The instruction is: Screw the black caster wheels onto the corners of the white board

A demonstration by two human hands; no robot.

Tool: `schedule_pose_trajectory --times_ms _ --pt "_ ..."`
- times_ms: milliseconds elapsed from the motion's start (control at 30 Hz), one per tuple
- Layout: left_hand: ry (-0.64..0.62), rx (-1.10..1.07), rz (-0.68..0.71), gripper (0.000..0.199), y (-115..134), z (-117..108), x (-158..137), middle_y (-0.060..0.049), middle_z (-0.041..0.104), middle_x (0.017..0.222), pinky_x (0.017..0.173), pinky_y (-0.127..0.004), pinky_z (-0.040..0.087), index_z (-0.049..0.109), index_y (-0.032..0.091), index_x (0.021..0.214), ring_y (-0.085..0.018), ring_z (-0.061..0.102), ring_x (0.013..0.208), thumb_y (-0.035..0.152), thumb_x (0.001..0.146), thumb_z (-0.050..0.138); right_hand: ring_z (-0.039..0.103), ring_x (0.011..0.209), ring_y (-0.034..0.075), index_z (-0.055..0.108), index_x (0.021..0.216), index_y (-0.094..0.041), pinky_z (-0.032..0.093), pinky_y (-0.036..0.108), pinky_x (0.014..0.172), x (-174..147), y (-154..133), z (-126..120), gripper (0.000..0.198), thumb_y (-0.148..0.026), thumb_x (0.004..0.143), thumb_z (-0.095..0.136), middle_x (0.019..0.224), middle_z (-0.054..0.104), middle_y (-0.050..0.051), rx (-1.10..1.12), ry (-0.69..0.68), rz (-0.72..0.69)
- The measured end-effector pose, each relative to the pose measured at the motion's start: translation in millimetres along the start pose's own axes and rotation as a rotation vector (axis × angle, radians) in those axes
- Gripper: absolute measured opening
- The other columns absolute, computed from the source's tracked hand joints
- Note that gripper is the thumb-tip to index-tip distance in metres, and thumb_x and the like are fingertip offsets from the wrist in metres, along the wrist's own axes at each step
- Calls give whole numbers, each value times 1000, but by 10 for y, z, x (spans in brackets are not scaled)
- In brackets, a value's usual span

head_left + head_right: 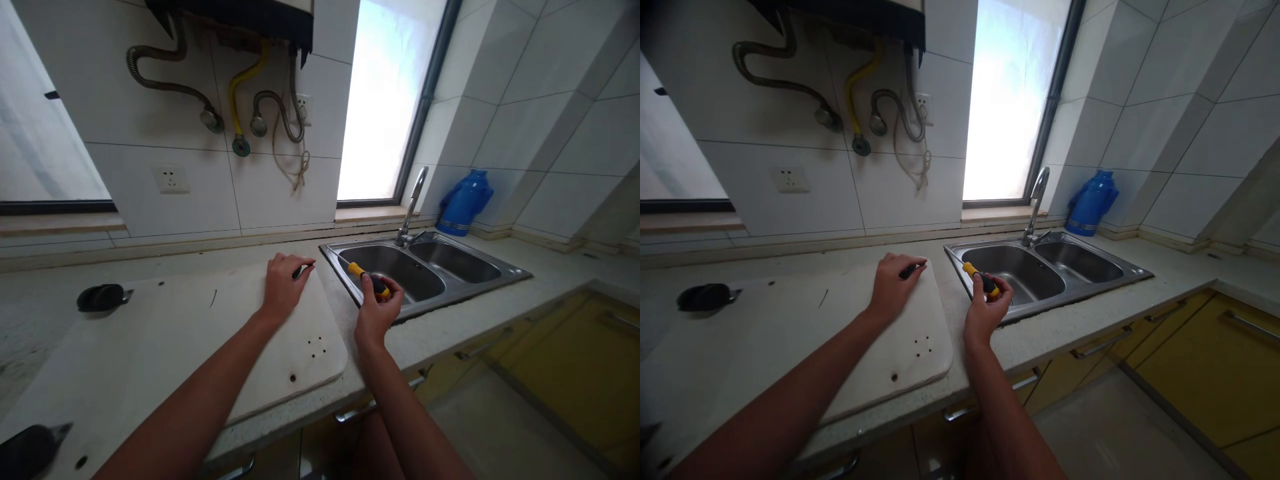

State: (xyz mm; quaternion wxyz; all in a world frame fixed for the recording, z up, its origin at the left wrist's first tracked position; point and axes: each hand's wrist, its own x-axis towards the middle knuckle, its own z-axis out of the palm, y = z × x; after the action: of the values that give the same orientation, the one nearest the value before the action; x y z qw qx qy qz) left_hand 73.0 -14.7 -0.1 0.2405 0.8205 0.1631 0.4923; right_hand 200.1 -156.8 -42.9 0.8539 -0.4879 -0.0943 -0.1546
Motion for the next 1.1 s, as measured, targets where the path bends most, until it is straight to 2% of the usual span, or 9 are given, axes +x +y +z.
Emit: schedule_pose_trajectory --times_ms 100,167,300,400,533,633,733,867,1100 --pt "84 -72 49 12 -58 -22 -42 -3 87 100 93 -44 51 88 28 103 -25 67 91 20 97 82 76 116 23 57 117 -23 63 45 111 154 -226 333 56 -49 80 89 121 72 9 95 -54 -99" --pt "151 -134 32 12 -70 -22 -51 -3 87 100 91 -42 53 88 28 105 -24 68 90 22 99 79 76 119 22 59 121 -23 64 42 109 293 -434 658 55 -50 81 87 128 72 8 150 -112 -176" --pt "234 -201 -51 17 -51 -10 -47 -4 86 107 86 -37 55 88 27 110 -22 67 91 26 102 73 75 103 15 67 125 -24 67 37 99 495 -842 1299 44 -45 90 83 129 72 5 285 -282 -438" --pt "270 -219 -130 19 -43 -2 -38 -3 85 109 82 -35 52 86 27 115 -19 64 87 26 102 72 74 100 16 70 123 -24 67 35 94 527 -984 1581 39 -44 92 84 120 74 4 332 -387 -503" --pt "327 -307 -232 16 -65 14 -12 -3 84 107 79 -33 49 83 26 113 -17 59 81 29 98 78 73 106 19 70 124 -29 66 35 94 509 -932 1711 34 -49 98 80 128 76 6 282 -430 -510" --pt "354 -355 -259 13 -88 22 6 -3 85 106 77 -33 48 84 26 109 -17 59 80 31 96 83 72 96 18 71 123 -32 65 34 86 507 -864 1749 32 -47 97 81 119 77 3 319 -468 -485" --pt "353 -352 -259 11 -106 23 6 -2 85 107 76 -34 46 86 28 108 -17 60 81 31 97 83 72 96 18 72 121 -31 64 34 84 523 -844 1781 31 -46 96 82 112 75 1 368 -489 -477" --pt "342 -327 -259 14 -111 18 -11 -1 85 105 78 -35 48 89 32 110 -18 60 82 30 99 82 74 99 19 73 120 -29 64 35 90 564 -819 1815 34 -46 92 83 107 73 1 404 -493 -467" --pt "309 -351 -270 16 -80 20 -22 -2 87 108 77 -37 50 90 33 112 -19 64 84 30 99 81 74 108 23 69 125 -33 64 41 100 587 -740 1818 33 -52 99 75 116 73 5 302 -520 -494"
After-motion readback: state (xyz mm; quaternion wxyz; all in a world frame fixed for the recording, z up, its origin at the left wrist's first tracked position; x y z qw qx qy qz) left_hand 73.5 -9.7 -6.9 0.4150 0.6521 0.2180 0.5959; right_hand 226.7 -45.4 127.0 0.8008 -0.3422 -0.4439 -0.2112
